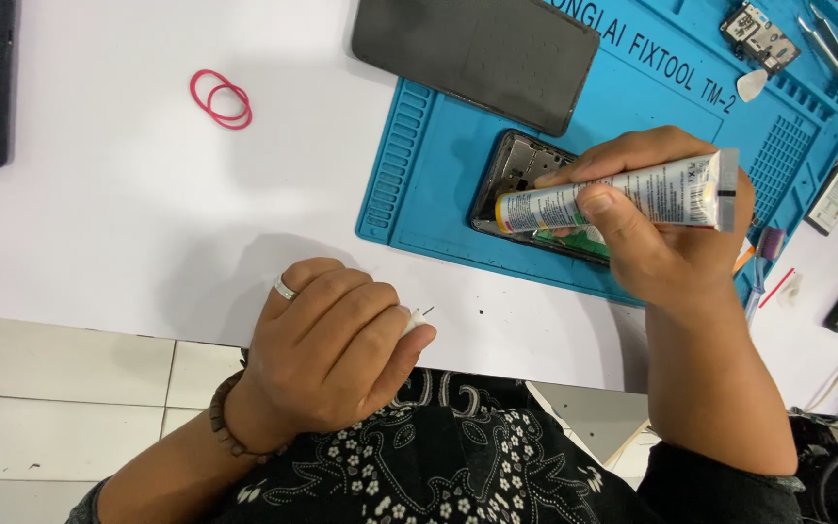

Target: Applying adhesive to a mobile phone frame and attaching the back cover, followed by testing the device functionality.

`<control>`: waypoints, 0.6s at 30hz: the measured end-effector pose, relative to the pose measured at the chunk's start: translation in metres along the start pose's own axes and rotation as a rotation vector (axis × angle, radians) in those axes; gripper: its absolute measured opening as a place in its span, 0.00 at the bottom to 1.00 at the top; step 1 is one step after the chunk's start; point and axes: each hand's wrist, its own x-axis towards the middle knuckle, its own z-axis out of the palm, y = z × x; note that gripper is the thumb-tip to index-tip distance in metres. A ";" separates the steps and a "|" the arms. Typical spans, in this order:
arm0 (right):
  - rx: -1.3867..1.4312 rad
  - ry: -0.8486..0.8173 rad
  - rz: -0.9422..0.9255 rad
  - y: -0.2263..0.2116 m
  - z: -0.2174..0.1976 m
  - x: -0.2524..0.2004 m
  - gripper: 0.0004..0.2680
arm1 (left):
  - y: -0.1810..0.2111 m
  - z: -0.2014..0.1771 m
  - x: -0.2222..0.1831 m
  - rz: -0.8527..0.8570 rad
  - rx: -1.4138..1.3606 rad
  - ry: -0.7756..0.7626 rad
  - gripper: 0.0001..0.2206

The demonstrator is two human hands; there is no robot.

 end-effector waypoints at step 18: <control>0.081 0.160 0.009 0.001 -0.018 -0.013 0.06 | 0.003 -0.001 0.001 -0.104 -0.111 0.022 0.05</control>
